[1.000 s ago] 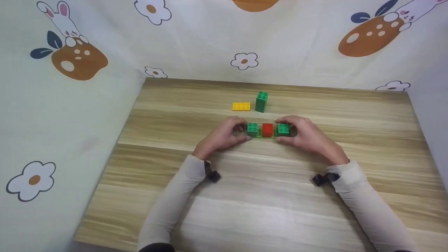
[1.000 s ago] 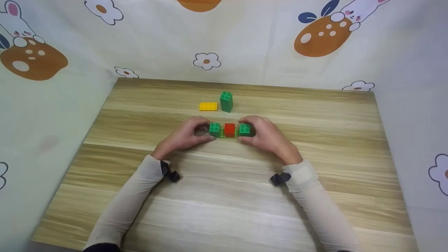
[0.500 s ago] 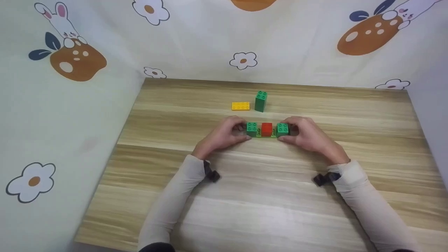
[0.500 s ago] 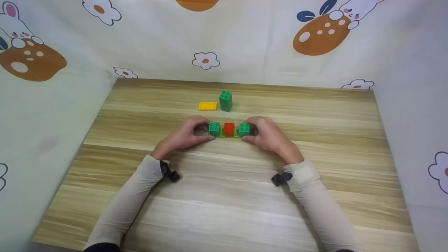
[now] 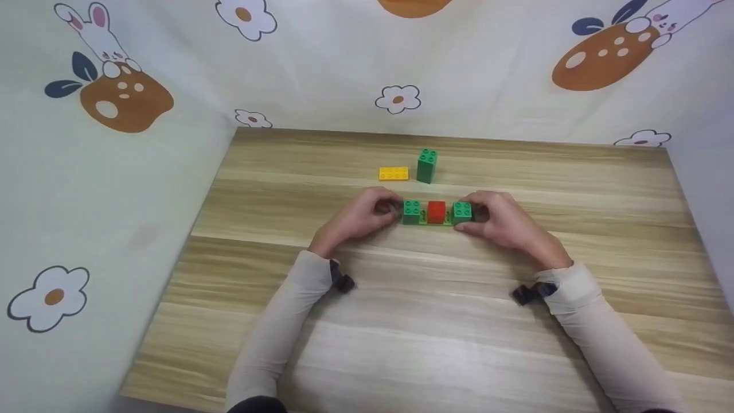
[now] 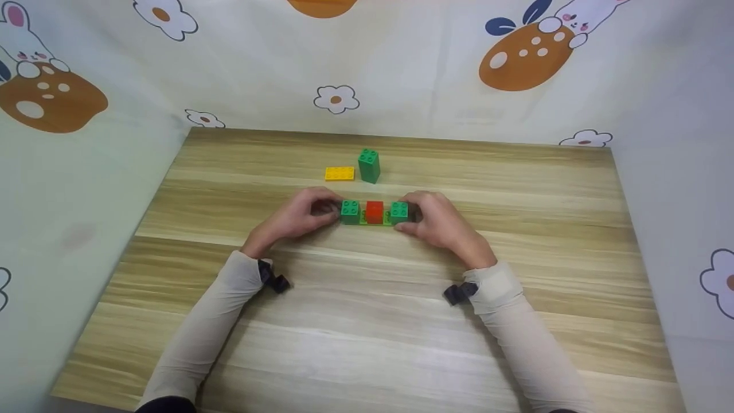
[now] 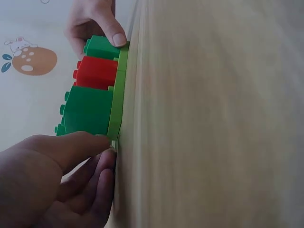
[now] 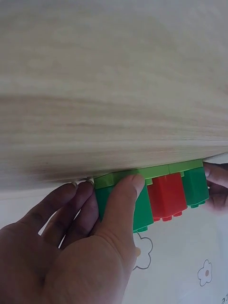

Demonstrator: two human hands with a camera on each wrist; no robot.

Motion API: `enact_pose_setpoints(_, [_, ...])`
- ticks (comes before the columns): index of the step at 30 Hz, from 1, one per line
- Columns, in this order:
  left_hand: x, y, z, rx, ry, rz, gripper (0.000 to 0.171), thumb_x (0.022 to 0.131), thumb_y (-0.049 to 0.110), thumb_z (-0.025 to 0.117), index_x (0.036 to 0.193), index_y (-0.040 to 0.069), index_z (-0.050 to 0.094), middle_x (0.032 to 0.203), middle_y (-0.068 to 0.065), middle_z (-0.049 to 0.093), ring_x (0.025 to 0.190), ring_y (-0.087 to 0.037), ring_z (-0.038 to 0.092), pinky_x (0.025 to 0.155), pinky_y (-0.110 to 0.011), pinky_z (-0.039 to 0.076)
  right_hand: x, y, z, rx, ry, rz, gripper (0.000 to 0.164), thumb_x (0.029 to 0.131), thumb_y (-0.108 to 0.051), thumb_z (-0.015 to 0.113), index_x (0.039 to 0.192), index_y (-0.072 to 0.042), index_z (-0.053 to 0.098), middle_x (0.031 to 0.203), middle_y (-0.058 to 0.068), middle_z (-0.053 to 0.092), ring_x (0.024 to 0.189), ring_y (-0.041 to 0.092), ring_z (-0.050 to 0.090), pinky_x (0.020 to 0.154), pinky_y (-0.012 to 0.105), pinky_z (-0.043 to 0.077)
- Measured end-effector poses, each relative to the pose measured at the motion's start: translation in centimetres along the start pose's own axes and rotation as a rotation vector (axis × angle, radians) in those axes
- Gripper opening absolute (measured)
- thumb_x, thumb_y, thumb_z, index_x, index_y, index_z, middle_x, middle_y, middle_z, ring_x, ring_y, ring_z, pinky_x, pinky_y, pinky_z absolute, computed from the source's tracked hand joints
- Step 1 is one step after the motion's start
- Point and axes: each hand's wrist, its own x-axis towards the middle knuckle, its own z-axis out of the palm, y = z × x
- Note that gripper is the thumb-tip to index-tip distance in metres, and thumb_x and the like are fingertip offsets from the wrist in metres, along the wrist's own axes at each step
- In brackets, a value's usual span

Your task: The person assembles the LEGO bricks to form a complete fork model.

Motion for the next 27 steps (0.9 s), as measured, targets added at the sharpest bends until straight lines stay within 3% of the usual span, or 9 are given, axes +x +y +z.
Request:
enact_pose_setpoints(5, [0.7, 0.2, -0.9, 0.014, 0.119, -0.021, 0.027, 0.101, 0.005, 0.073, 0.127, 0.003, 0.077, 0.12, -0.01, 0.079, 0.106, -0.021, 0.074, 0.099, -0.035, 0.063, 0.0, 0.0, 0.0, -0.026, 0.022, -0.01, 0.036, 0.089, -0.023, 0.092, 0.12, -0.01, 0.079, 0.105, 0.002, 0.078, 0.092, 0.02, 0.069, 0.084, 0.037, 0.056])
enact_pose_setpoints(10, [1.3, 0.2, -1.8, 0.075, 0.206, -0.107, 0.032, 0.1, 0.007, 0.074, 0.133, 0.006, 0.074, 0.132, -0.009, 0.075, 0.121, -0.023, 0.068, 0.11, -0.039, 0.056, 0.0, 0.0, 0.1, -0.03, 0.018, -0.013, 0.035, 0.09, -0.023, 0.091, 0.12, -0.01, 0.079, 0.104, 0.001, 0.078, 0.092, 0.02, 0.067, 0.083, 0.037, 0.056])
enact_pose_setpoints(20, [2.7, 0.0, -2.4, 0.121, 0.27, -0.208, 0.043, 0.097, 0.011, 0.078, 0.14, 0.013, 0.069, 0.151, -0.01, 0.059, 0.145, -0.028, 0.054, 0.127, -0.045, 0.042, 0.0, 0.0, 0.1, -0.026, 0.027, -0.022, 0.036, 0.089, -0.023, 0.092, 0.12, -0.009, 0.079, 0.105, 0.003, 0.078, 0.093, 0.02, 0.067, 0.084, 0.04, 0.057])
enact_pose_setpoints(27, [3.1, -0.6, -1.4, 0.117, 0.262, -0.231, 0.053, 0.1, 0.012, 0.077, 0.151, 0.012, 0.063, 0.16, -0.014, 0.05, 0.141, -0.028, 0.057, 0.125, -0.042, 0.046, -0.2, 0.0, 0.1, -0.023, 0.023, -0.01, 0.037, 0.089, -0.022, 0.092, 0.12, -0.008, 0.079, 0.108, 0.005, 0.078, 0.095, 0.021, 0.067, 0.086, 0.042, 0.057])
